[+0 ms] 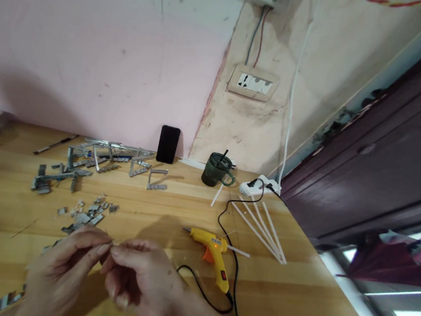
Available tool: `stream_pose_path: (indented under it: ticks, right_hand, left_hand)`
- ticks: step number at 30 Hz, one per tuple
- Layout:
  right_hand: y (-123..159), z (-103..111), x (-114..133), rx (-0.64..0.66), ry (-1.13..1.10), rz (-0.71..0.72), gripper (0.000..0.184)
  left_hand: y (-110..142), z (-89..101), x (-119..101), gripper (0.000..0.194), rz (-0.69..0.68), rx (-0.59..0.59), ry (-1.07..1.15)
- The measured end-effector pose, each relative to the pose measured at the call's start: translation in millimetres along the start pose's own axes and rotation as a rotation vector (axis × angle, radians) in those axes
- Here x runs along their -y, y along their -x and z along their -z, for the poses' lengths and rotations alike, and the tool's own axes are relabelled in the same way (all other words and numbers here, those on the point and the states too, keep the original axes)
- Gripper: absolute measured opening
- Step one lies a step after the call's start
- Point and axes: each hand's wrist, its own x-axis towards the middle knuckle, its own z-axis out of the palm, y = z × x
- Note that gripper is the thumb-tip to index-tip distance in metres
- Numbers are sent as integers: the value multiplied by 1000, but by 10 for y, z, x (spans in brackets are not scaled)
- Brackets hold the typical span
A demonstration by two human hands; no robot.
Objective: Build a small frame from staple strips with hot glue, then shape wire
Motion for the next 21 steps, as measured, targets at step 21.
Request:
stream_pose_path:
  ticks: [21]
  right_hand:
    - [77,30,36,-14,637,473,29]
  left_hand:
    - [-48,-35,-117,18,235,38,198]
